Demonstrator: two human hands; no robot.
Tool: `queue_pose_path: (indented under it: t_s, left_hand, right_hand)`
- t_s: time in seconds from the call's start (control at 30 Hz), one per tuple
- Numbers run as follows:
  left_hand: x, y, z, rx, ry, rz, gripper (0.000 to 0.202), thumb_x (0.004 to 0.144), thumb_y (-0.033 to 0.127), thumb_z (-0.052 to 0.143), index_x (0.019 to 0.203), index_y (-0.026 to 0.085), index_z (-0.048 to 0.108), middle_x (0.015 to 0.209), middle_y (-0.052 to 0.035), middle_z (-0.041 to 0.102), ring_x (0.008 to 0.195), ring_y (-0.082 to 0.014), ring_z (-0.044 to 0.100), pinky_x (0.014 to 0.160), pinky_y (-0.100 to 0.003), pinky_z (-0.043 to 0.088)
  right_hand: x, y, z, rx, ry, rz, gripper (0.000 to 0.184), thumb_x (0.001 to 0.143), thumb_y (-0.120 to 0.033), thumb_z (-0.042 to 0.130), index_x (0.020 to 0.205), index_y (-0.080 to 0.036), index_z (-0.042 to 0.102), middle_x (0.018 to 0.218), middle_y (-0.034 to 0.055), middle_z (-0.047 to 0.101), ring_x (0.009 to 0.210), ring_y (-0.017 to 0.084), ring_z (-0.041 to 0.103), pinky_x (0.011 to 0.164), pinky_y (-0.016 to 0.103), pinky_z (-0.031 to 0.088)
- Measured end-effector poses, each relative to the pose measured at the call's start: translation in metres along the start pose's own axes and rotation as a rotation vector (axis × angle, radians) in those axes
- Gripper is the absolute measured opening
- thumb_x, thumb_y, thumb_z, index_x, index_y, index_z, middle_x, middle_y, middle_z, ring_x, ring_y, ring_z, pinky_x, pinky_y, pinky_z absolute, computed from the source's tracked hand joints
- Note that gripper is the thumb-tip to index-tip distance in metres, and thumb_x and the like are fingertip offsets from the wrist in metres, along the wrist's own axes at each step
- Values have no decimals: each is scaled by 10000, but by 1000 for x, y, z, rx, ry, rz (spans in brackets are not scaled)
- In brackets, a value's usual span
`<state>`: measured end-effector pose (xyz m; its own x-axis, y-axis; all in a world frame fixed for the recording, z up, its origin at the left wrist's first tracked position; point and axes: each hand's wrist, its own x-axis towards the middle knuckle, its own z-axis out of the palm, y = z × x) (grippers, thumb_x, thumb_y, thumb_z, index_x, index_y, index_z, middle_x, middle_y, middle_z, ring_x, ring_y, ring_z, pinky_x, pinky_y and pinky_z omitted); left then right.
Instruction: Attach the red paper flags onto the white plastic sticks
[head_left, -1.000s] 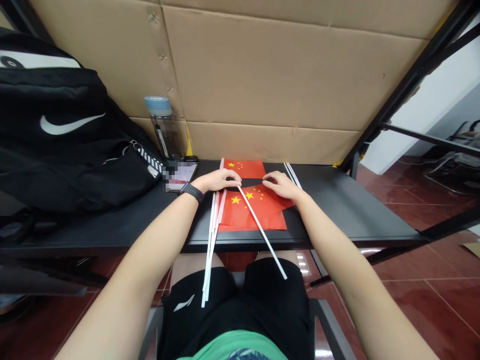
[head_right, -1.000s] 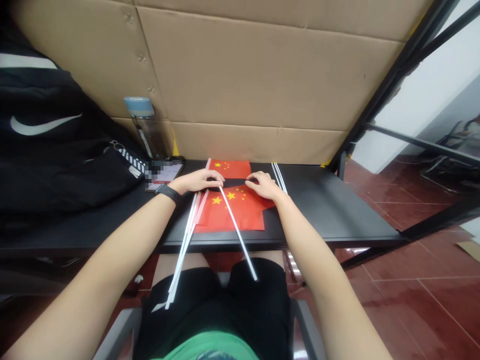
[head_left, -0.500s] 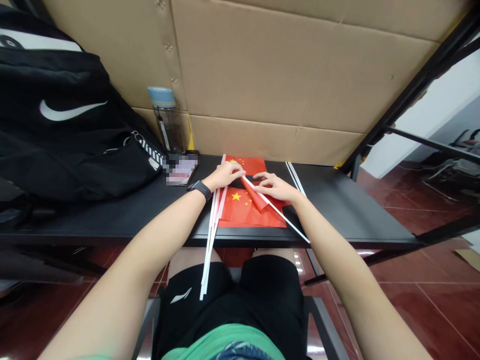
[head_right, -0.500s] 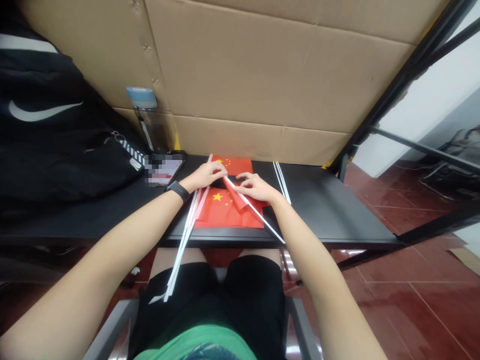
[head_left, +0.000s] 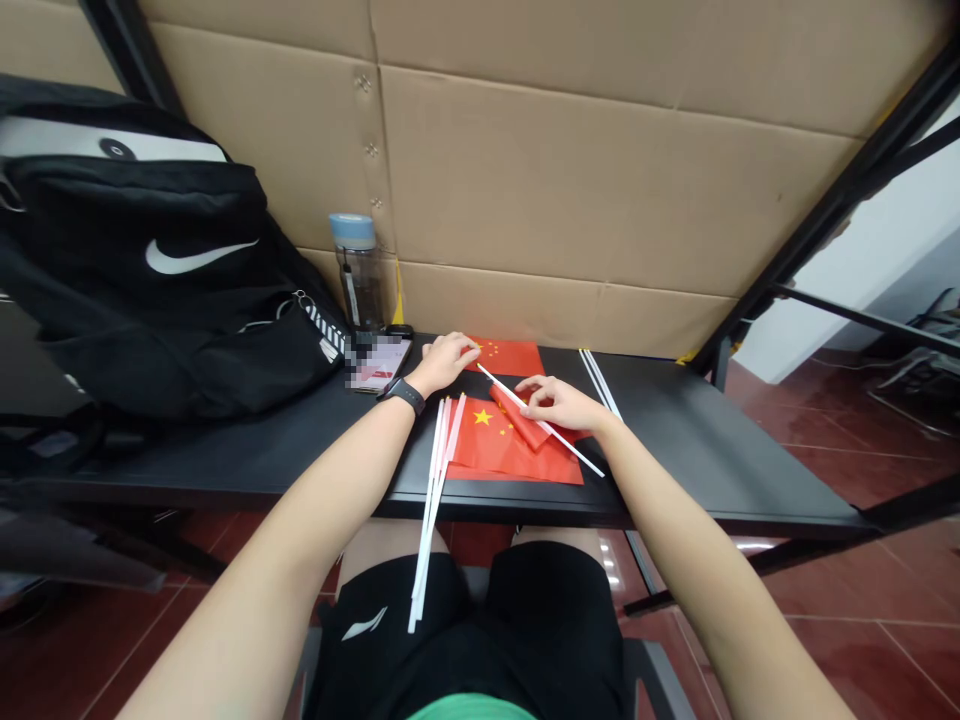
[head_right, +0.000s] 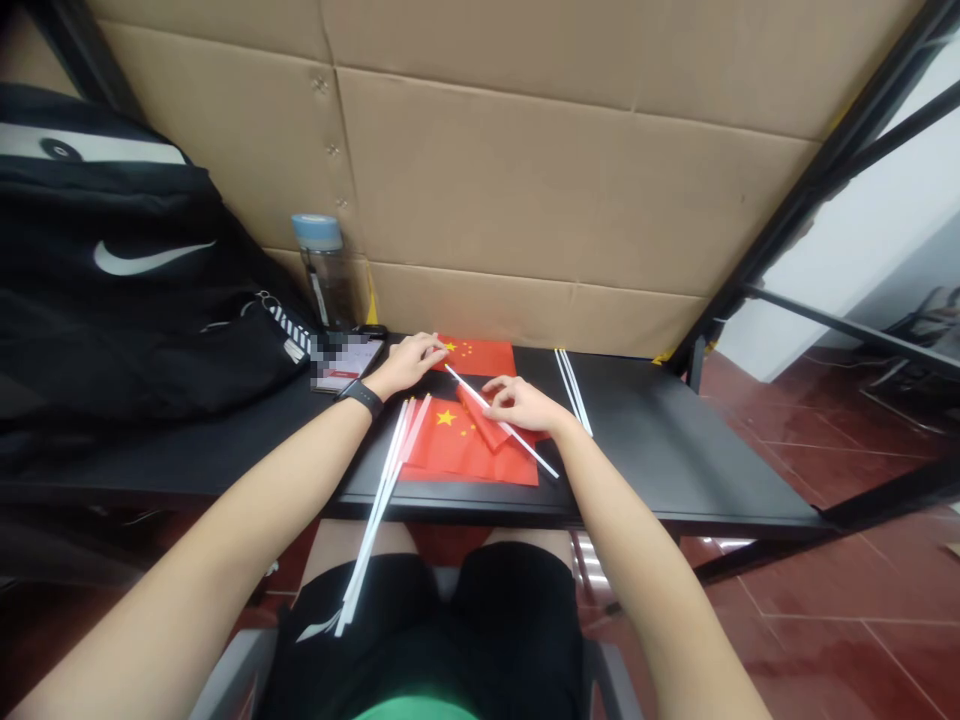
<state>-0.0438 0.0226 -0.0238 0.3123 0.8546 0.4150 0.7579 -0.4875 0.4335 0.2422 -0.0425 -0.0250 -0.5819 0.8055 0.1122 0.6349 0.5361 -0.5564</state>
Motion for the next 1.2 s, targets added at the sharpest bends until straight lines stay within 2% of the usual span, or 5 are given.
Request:
queue_pose_path:
  t_s: [0.23,0.47,0.63,0.8,1.2]
  left_hand:
    - [-2,7,-5,156,-110,248,232,1035,377,602,1125,389,816,1528,5,611,1409,-335,419,1103,-497,289]
    - [-1,3,1,240,-118,354,75,941,370,770,959,335,834,1392,-31,707,1372,-345,442,1025,-493,306]
    - [-2,1,-2,304,44,331,119,945,301,763,843,294,823,1302,-47,749,1297,-335,498,990,-525,316]
    - [-4,-3,-10,374,267,245,196,1017,257,647,1079,317,823,1445,-65,686,1360,-355,489,1009,-580,308]
    - [-5,23,6,360,59,537,109,960,291,749,961,325,853,1467,-14,677,1382,-352,473,1021,-539,348]
  right_hand:
    - [-3,-5,-3,-4,24,-33,380,956,-446,679,647,-229,730,1412,61,654,1283,287,621,1159,457,437]
    - [-1,0,-3,14,2,-13,374,947,-410,698,628,-215,718,1425,65,651,1272,282,629,1135,430,441]
    - [-1,3,-4,82,3,-3,387,934,-440,712,628,-204,710,1428,83,638,1278,300,611,1123,451,427]
    - [-2,3,-6,92,5,-14,379,927,-452,721,637,-207,726,1396,88,654,1250,308,627,1119,464,430]
    - [-2,4,-6,125,39,-11,391,913,-462,726,618,-205,713,1375,87,656,1234,299,628,1126,463,420]
